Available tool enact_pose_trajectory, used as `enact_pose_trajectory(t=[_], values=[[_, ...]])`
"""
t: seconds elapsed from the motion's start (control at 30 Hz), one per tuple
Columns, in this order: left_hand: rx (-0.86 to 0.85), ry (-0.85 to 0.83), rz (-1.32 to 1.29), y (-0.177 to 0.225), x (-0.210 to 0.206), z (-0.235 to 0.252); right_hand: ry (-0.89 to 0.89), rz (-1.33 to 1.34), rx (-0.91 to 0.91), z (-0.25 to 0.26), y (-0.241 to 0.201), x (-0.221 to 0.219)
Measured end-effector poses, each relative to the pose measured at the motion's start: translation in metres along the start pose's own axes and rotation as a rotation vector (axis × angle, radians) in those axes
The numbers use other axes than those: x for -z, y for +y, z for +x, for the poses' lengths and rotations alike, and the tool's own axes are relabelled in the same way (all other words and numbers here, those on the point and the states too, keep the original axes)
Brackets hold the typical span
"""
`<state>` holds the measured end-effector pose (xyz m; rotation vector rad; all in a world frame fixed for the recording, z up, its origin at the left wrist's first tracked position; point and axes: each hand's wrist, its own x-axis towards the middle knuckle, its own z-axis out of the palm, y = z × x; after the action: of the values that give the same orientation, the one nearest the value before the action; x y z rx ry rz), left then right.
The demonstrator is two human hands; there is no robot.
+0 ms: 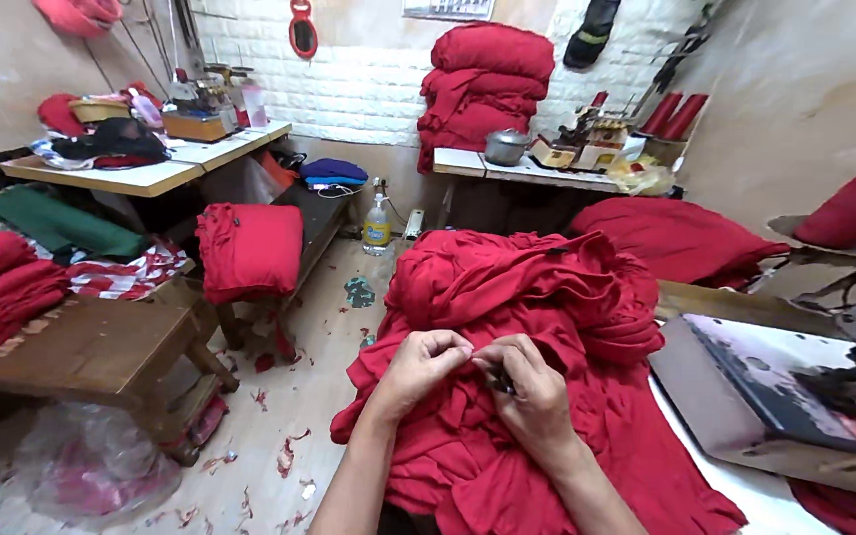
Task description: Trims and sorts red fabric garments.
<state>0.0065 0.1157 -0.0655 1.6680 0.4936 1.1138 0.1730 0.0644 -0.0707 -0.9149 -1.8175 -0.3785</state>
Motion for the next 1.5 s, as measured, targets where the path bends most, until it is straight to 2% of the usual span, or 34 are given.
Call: enact_pose_trajectory(t=[0.13,0.33,0.47,0.57,0.63,0.8,0.93,1.17,1.3,1.5], values=[[-0.036,0.015,-0.009,0.002,-0.005,-0.005,0.022,-0.045,0.008,-0.002,-0.004,0.002],[-0.216,0.048,0.128,0.004,-0.015,-0.022,0.056,0.093,-0.190,-0.001,-0.006,0.003],[-0.251,0.226,0.331,0.002,-0.028,-0.025,0.036,0.023,-0.191,0.004,-0.012,0.003],[-0.279,0.300,0.462,0.000,-0.034,-0.022,0.006,0.016,-0.179,0.010,-0.016,0.005],[-0.226,0.291,0.444,0.001,-0.031,-0.020,-0.013,0.099,-0.246,0.010,-0.015,0.009],[-0.059,0.230,0.214,-0.001,-0.015,-0.017,-0.116,0.296,-0.502,-0.002,0.011,0.022],[-0.043,0.206,0.227,0.001,-0.015,-0.018,-0.119,0.493,-0.547,-0.007,0.021,0.023],[-0.052,0.205,0.261,0.000,-0.014,-0.020,-0.236,-0.074,-0.243,-0.001,-0.002,0.033],[-0.050,0.207,0.271,-0.001,-0.014,-0.020,-0.330,-0.214,-0.204,0.005,-0.018,0.035],[-0.046,0.205,0.274,0.000,-0.014,-0.019,-0.315,-0.287,-0.184,0.003,-0.021,0.032]])
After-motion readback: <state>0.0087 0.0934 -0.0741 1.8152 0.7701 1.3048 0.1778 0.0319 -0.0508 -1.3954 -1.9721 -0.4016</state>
